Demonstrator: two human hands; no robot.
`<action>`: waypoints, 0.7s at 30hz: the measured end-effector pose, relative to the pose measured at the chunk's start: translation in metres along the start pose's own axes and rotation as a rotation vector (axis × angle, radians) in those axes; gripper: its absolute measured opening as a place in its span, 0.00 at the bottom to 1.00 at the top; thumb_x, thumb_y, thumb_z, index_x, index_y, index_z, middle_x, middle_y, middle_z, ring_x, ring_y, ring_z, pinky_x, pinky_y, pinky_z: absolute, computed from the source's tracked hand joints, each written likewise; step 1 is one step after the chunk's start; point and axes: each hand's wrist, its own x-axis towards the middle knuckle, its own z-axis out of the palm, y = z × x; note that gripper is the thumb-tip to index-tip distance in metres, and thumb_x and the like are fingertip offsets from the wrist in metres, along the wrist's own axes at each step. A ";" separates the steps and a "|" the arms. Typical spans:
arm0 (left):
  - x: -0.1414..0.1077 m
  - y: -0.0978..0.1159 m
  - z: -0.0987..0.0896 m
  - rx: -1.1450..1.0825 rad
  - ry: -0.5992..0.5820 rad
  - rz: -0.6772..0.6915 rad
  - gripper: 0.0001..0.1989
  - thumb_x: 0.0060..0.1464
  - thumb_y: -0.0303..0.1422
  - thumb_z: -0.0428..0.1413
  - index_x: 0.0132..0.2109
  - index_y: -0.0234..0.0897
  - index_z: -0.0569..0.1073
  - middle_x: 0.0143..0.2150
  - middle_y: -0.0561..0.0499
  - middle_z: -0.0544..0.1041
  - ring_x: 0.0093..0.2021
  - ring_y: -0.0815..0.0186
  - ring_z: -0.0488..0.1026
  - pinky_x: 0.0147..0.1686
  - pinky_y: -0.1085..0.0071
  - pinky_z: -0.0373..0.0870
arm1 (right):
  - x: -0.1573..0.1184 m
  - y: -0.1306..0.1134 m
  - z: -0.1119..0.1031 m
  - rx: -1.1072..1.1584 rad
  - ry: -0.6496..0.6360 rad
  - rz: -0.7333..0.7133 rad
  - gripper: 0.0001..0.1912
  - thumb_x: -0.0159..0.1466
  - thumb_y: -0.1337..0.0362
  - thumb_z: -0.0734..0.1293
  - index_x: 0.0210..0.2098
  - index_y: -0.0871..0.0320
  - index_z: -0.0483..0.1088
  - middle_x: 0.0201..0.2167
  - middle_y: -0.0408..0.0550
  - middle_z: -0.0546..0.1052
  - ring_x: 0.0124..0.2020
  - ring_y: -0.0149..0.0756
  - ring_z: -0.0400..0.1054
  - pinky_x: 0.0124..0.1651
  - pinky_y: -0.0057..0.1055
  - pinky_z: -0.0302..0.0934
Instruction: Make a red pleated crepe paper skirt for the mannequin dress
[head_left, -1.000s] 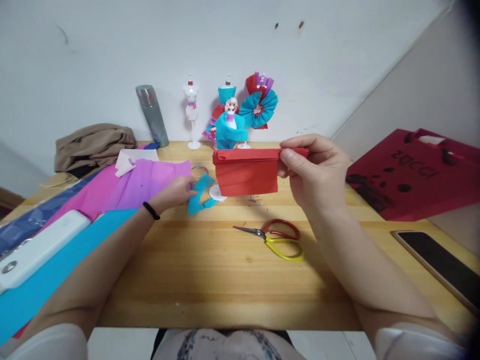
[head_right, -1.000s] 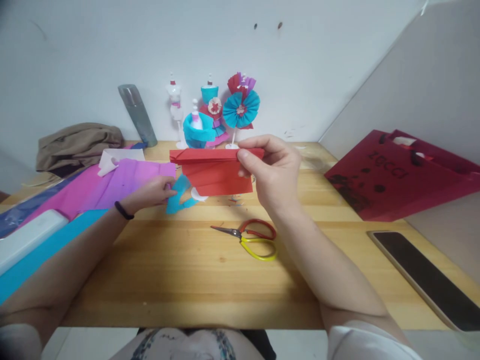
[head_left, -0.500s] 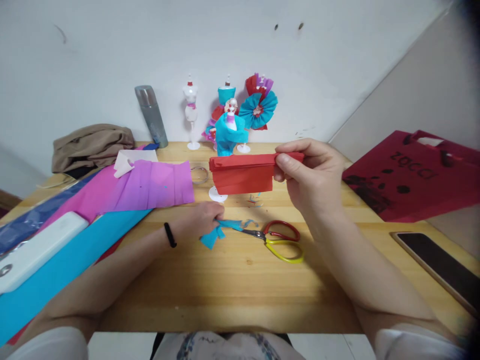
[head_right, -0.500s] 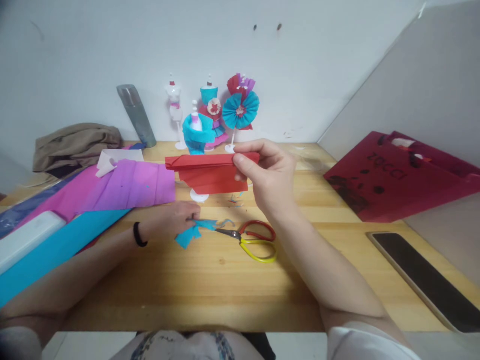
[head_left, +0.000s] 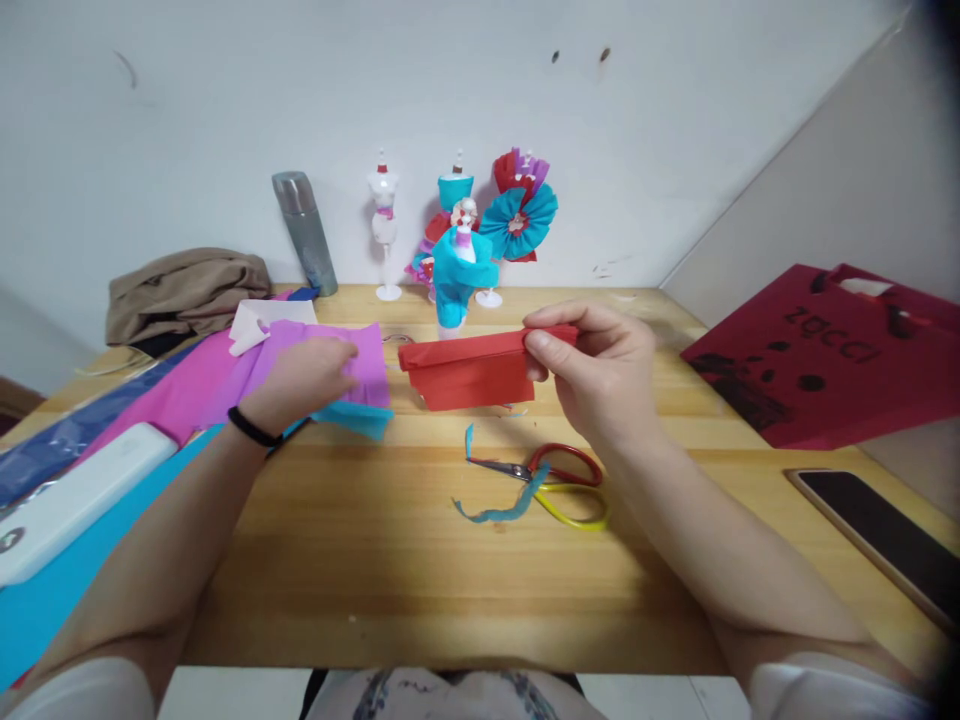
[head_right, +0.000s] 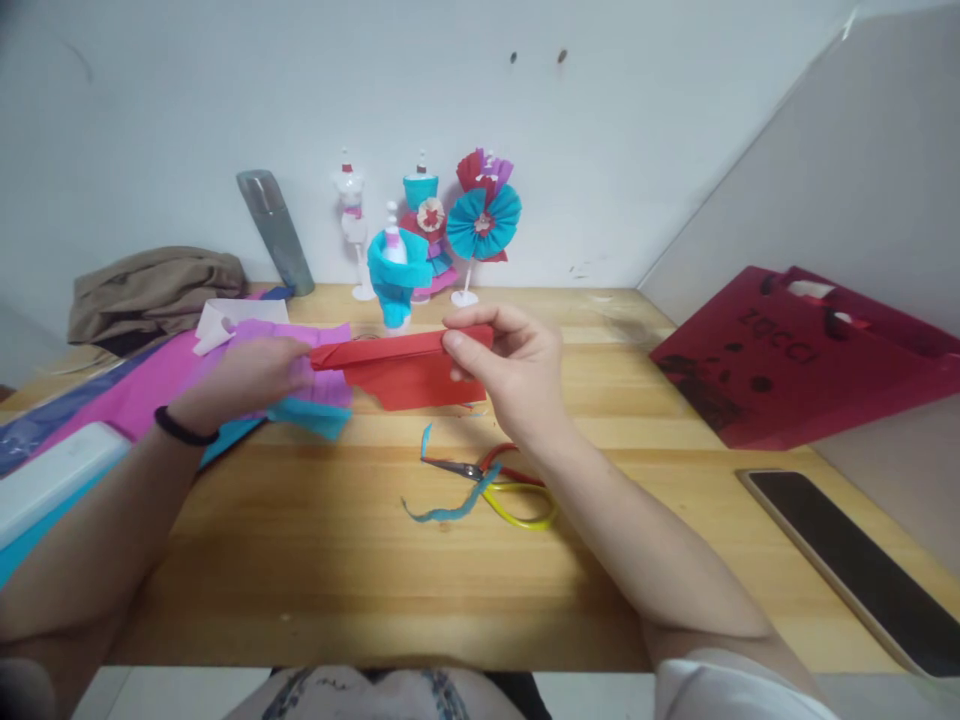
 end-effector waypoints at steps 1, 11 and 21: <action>-0.005 0.004 -0.008 -0.021 0.082 -0.047 0.09 0.56 0.33 0.51 0.37 0.34 0.74 0.32 0.46 0.76 0.34 0.61 0.72 0.33 0.67 0.64 | 0.000 0.001 0.001 0.000 0.006 0.012 0.05 0.55 0.57 0.77 0.31 0.44 0.78 0.21 0.40 0.75 0.17 0.34 0.66 0.19 0.36 0.66; -0.020 0.059 0.006 -1.050 -0.036 -0.016 0.56 0.42 0.38 0.68 0.72 0.31 0.48 0.30 0.50 0.82 0.32 0.60 0.80 0.29 0.70 0.73 | -0.003 -0.001 0.005 -0.084 0.029 -0.022 0.04 0.57 0.59 0.76 0.30 0.47 0.77 0.23 0.40 0.76 0.18 0.33 0.68 0.21 0.36 0.67; -0.014 0.071 0.042 -1.600 -0.002 -0.093 0.62 0.45 0.32 0.69 0.74 0.41 0.36 0.36 0.50 0.83 0.35 0.63 0.82 0.34 0.71 0.76 | -0.012 -0.004 0.008 -0.434 0.099 -0.349 0.01 0.61 0.60 0.72 0.33 0.45 0.78 0.28 0.45 0.80 0.29 0.41 0.72 0.33 0.41 0.68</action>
